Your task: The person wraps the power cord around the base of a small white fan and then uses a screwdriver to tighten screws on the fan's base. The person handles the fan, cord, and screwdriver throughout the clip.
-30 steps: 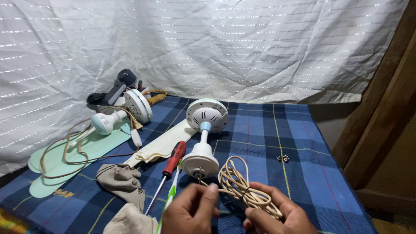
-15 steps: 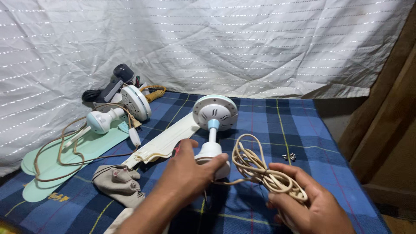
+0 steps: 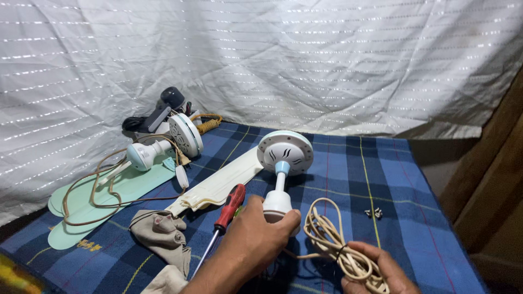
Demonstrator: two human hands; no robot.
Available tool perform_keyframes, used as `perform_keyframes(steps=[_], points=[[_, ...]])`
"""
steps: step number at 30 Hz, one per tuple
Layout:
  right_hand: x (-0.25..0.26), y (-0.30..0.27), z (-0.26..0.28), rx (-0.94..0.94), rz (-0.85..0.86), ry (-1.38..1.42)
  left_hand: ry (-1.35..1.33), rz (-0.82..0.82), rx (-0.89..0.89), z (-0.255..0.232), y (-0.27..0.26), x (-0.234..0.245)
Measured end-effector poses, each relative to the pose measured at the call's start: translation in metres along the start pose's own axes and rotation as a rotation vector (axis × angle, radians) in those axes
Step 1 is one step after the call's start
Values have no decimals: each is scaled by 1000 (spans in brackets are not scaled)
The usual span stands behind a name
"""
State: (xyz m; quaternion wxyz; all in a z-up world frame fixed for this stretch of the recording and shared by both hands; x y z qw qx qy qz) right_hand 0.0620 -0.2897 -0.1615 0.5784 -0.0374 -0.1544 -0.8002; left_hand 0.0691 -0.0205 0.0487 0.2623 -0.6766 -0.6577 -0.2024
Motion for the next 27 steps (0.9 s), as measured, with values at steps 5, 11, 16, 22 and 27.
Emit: perform_keyframes(steps=[5, 11, 16, 22, 27], points=[[9, 42, -72, 25, 307, 221, -39, -54, 49, 6, 6, -4], [39, 51, 0, 45, 687, 743, -645, -21, 129, -17, 10, 7], [34, 15, 127, -27, -76, 1, -895, 271, 141, -42, 17, 28], [23, 16, 238, -61, 18, 88, -1036, 372, -9, -62, 15, 44], [13, 23, 251, -123, 77, 245, -1148, 400, 6, -65, 0, 42]])
Point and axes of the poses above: each hand's wrist, its own y-axis towards the middle knuckle, its own x-axis out of the back of the hand, z = x × y, the point moved 1 cm from there along y, towards the middle knuckle
